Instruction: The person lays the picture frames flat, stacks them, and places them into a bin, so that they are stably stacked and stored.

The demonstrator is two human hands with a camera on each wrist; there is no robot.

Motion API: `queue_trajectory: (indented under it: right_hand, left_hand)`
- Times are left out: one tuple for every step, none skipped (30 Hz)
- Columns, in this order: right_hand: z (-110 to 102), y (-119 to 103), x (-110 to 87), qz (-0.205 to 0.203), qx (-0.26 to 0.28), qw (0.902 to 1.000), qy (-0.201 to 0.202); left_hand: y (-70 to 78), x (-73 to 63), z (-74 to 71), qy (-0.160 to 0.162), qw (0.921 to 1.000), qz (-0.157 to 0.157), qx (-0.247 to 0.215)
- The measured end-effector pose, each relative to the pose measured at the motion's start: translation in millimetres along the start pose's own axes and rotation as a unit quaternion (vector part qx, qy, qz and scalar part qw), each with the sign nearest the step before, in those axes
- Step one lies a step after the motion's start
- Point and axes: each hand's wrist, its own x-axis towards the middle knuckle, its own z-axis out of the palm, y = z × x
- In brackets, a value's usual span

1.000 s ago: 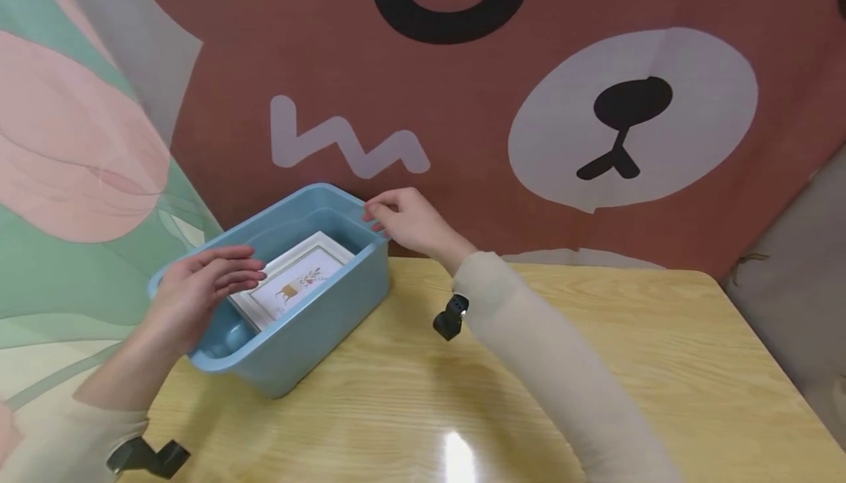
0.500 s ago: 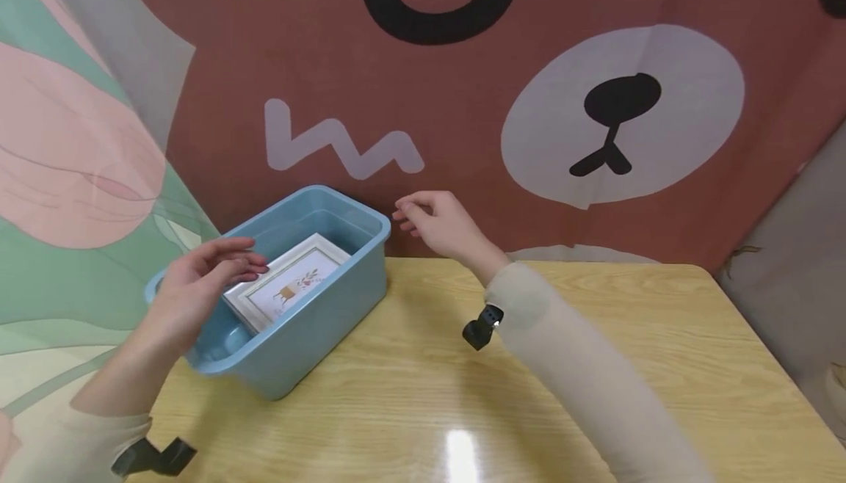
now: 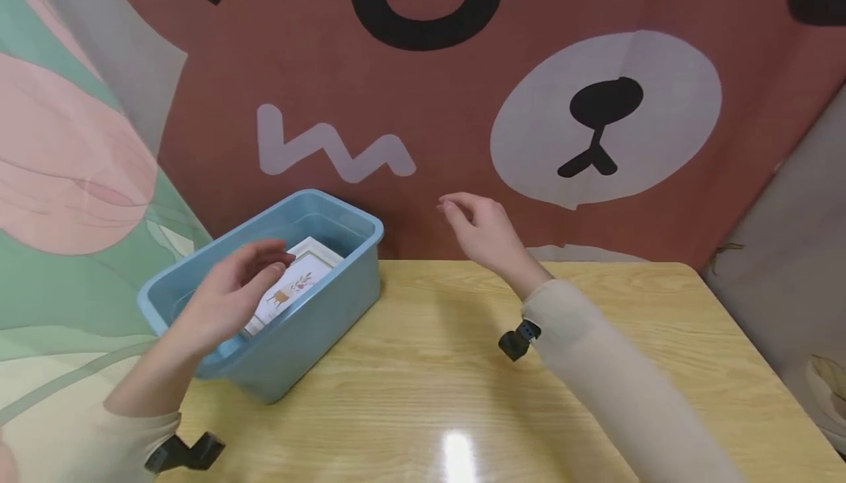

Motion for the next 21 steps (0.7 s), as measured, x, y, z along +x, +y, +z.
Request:
queue_trajectory:
  right_hand:
    - [-2,1,-2.6,0.001,-0.001,1.0,0.003]
    - [-4,2,-5.2,0.003,0.0,1.0,0.006]
    - [-7,4,-8.2,0.007,0.001,0.9999,0.009]
    - [-9,6,-11.0,0.01,0.002,0.9999,0.012]
    - [-11,7,-14.0,0.014,0.002,0.9998,0.015]
    - [-14,10,-16.9,0.017,0.002,0.9997,0.019]
    - [-16,12,-19.5,0.019,0.0,0.9996,0.023]
    - [-18,14,-22.2,0.02,-0.002,0.9994,0.026]
    - [-20,16,-24.7,0.02,-0.005,0.9994,0.029]
    - [-22,18,-26.9,0.018,-0.008,0.9993,0.031]
    - [-23,19,-29.3,0.014,-0.012,0.9993,0.034]
    - [-25,21,-31.4,0.012,-0.018,0.9992,0.035]
    - [-26,21,-33.9,0.009,-0.024,0.999,0.036]
    - [-28,22,-36.4,0.004,-0.032,0.9988,0.037]
    - [-29,23,-38.8,-0.001,-0.041,0.9984,0.039]
    - [-30,24,-41.2,-0.005,-0.051,0.9978,0.041]
    - [-31,24,-43.7,-0.007,-0.061,0.9972,0.043]
    - [-31,25,-46.1,-0.009,-0.071,0.9965,0.043]
    - [-32,24,-48.7,-0.011,-0.08,0.9958,0.043]
    - [-33,25,-50.8,-0.013,-0.09,0.995,0.041]
    - [-34,25,-52.9,-0.014,-0.1,0.994,0.041]
  left_hand:
    - [0.4,0.2,1.5,0.0,1.0,0.001,0.002]
    - [1.0,0.7,3.0,0.0,1.0,0.004,0.004]
    - [1.7,1.3,4.4,0.0,1.0,0.006,0.006]
    - [2.3,2.0,6.1,-0.001,0.9999,0.007,0.01]
    - [3.4,2.7,7.8,-0.002,0.9999,0.008,0.012]
    - [4.7,3.5,9.6,-0.003,0.9998,0.009,0.016]
    - [5.7,4.5,12.0,-0.004,0.9997,0.012,0.02]
    - [7.0,5.3,14.3,-0.005,0.9996,0.014,0.025]
    - [8.5,6.2,16.7,-0.004,0.9994,0.016,0.031]
    - [9.7,7.2,19.2,-0.001,0.9991,0.019,0.039]
    - [11.1,8.2,21.6,0.001,0.9987,0.022,0.047]
    - [12.1,9.3,24.1,0.002,0.9981,0.027,0.056]
    - [13.2,10.4,26.5,0.004,0.9973,0.033,0.066]
    - [13.9,11.5,28.9,0.007,0.9963,0.037,0.077]
    - [14.5,12.5,31.4,0.01,0.9951,0.041,0.089]
    - [14.5,13.5,33.9,0.012,0.9939,0.046,0.1]
    - [14.5,14.5,36.4,0.015,0.9924,0.051,0.111]
    - [14.3,15.3,38.9,0.019,0.9905,0.058,0.123]
    - [14.0,16.1,41.4,0.025,0.9884,0.066,0.135]
    - [13.2,16.9,43.8,0.03,0.9861,0.075,0.146]
    - [12.8,17.5,46.1,0.035,0.9835,0.085,0.156]
